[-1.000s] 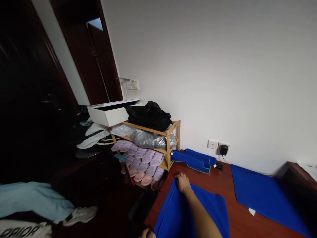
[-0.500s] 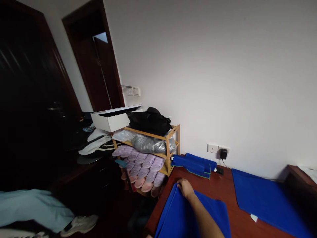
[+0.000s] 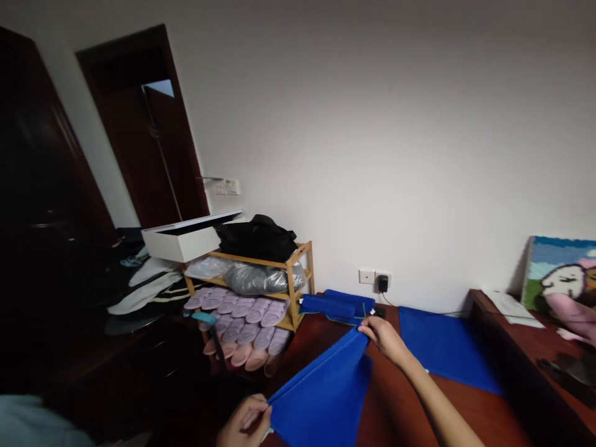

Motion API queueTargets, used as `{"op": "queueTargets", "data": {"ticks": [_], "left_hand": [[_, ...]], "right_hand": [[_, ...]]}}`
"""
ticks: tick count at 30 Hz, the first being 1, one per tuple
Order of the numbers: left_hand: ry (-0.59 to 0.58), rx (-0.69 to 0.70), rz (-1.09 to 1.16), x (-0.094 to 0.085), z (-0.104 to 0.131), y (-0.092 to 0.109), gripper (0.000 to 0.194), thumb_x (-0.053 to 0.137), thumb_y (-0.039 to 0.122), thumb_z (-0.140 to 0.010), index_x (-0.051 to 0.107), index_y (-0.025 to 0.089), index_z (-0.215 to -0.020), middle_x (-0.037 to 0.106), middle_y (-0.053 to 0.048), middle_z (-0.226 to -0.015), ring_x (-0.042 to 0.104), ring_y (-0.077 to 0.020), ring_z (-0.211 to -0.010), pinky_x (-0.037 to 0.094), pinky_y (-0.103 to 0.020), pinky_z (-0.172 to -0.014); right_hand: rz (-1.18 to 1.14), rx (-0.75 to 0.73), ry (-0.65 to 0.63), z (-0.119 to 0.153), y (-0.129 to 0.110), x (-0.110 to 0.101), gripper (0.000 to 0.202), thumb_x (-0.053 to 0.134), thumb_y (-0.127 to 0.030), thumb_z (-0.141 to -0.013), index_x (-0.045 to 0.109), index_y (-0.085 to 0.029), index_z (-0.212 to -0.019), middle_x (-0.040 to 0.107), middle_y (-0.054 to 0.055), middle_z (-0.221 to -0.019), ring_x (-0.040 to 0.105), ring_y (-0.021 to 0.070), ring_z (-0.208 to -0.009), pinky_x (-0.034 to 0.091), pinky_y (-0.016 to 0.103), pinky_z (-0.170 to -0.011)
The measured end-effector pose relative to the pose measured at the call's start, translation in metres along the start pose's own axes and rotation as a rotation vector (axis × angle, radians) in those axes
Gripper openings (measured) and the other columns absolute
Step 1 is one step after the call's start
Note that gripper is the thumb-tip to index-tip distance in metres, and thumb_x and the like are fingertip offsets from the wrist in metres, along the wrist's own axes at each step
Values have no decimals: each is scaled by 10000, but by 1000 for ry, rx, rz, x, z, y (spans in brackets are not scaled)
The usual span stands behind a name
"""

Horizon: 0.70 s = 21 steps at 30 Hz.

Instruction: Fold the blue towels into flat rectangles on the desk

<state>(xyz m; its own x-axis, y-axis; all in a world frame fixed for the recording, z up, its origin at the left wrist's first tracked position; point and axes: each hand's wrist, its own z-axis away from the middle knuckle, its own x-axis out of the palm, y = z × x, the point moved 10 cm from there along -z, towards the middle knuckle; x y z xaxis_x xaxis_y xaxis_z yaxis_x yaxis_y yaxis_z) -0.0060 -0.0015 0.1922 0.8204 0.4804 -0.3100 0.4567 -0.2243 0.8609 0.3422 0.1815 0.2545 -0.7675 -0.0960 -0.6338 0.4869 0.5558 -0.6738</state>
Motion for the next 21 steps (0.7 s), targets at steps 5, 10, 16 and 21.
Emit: {"op": "queueTargets", "data": {"ticks": [5,10,16,21], "left_hand": [[-30,230,-62,-2,-25,96,243,666,456,-812,632,252,-684,726,-8,-778,660,-156,-656,558,-228,-621],[-142,316,-157,6,-39,146,154,595,334,-809,629,247,-687,728,12,-745,598,-127,-581,506,-229,-586],[-231,394,-142,18,-25,180,106,571,245,-766,591,245,-662,728,14,-796,660,-144,-704,516,-233,-656],[-306,414,-77,27,-12,190,89,582,214,-778,594,244,-696,715,11,-823,684,-152,-771,527,-241,-711]], "right_hand": [[-117,75,137,56,-17,-65,481,540,-701,-918,668,-239,-884,675,-8,-763,632,171,-718,495,273,-681],[-161,56,68,110,-43,-86,429,519,-649,-954,699,-272,-1048,710,3,-843,635,155,-678,520,274,-680],[-76,113,-4,160,-38,-89,360,717,-608,-838,776,-282,-977,742,2,-812,663,194,-746,511,282,-700],[-65,157,48,189,-32,-95,341,722,-601,-834,733,-260,-824,718,-12,-774,606,166,-700,467,265,-659]]}}
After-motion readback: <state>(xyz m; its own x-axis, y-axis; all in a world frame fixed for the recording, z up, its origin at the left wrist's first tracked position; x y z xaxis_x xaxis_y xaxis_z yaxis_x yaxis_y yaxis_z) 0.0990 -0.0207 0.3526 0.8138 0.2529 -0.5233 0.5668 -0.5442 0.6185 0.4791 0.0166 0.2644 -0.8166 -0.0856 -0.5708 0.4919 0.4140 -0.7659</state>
